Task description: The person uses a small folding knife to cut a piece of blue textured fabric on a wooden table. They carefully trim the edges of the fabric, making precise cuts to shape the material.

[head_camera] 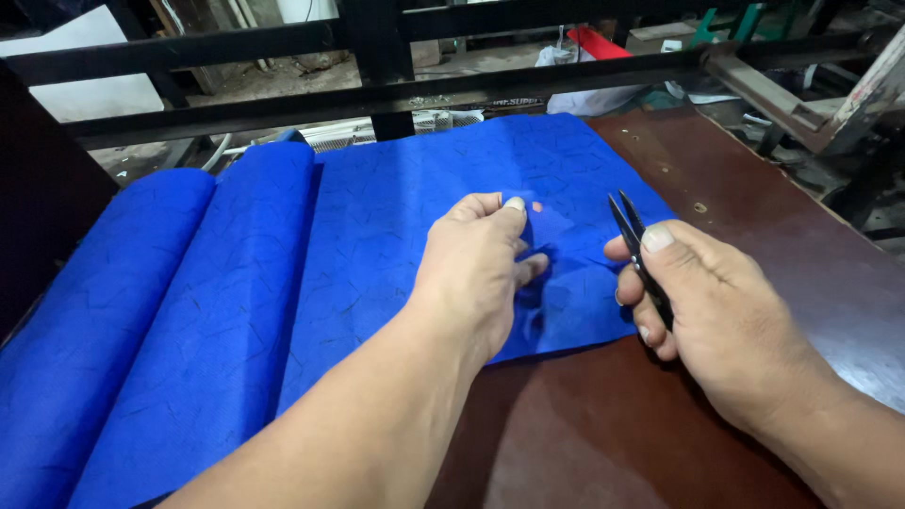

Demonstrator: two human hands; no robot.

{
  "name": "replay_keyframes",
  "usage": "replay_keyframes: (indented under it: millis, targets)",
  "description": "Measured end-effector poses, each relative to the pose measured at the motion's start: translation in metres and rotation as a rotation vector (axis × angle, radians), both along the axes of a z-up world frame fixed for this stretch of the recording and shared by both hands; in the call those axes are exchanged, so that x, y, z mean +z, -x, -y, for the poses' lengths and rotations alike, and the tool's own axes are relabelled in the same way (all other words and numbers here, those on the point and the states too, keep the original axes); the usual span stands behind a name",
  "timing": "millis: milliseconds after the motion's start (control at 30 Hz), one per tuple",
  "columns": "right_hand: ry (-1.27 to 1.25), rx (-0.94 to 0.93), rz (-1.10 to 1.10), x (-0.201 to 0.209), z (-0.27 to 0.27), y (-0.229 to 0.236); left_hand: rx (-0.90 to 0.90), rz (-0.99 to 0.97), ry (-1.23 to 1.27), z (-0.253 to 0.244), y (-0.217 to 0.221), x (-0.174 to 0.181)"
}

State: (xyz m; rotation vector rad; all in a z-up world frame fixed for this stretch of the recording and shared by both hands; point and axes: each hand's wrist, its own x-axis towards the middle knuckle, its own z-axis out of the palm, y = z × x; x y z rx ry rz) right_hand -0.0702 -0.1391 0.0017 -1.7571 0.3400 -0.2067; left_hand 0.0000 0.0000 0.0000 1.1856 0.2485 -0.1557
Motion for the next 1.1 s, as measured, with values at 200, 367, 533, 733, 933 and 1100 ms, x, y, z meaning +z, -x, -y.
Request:
replay_keyframes:
  millis: [200, 367, 533, 733, 933, 1100]
  targets:
    - [0.155, -0.002, -0.015, 0.002, -0.004, 0.001, -0.103, 0.287, -0.673, -0.008, 0.013, 0.001]
    - [0.378, 0.049, 0.004, -0.006, 0.001, 0.010, -0.080, 0.090, -0.464, -0.017, 0.030, 0.014]
    - [0.637, 0.067, -0.015, -0.011, 0.000, 0.009, -0.062, 0.006, -0.416, -0.029, 0.029, 0.013]
    - [0.816, 0.065, -0.082, -0.005, -0.009, 0.008, -0.028, -0.004, -0.454, -0.051, 0.038, 0.016]
    - [0.747, -0.030, -0.134, 0.005, -0.016, 0.008, 0.005, 0.243, -0.943, -0.077, 0.033, 0.007]
    - [0.767, 0.009, -0.060, 0.002, -0.018, 0.006, 0.062, 0.145, -0.880, -0.078, 0.034, 0.002]
